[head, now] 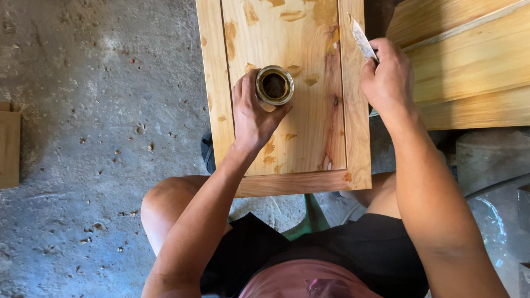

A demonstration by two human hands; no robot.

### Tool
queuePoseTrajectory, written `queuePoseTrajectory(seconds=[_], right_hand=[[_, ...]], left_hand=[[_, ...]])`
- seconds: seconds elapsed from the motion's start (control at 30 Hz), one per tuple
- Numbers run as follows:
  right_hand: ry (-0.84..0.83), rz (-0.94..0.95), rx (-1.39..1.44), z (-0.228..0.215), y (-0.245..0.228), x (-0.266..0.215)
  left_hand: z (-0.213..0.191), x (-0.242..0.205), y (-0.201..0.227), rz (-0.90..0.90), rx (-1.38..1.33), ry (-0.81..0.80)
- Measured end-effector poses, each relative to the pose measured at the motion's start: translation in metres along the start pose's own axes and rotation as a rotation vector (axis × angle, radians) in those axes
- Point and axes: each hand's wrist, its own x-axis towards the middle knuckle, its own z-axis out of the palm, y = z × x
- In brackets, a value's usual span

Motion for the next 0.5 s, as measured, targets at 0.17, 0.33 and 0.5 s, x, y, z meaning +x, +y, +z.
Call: queuePoseTrajectory(seconds=[0.17, 0.33, 0.5], right_hand=[[-0.038, 0.041, -0.054, 0.001, -0.0067, 0.0011], [-0.07, 0.059, -0.089, 0.0019, -0.0106, 0.0033], [-0.037, 0.012, -0.065, 0.0011, -0.0099, 0.0028]], left_hand=[[-0.0017, -0.0018, 0.0027, 0.017, 0.04, 0.022], [-0.0026, -0.0012, 0.0043, 0.022, 0.04, 0.045], [-0.0039, 0.0, 0.0056, -0.06, -0.018, 0.013]])
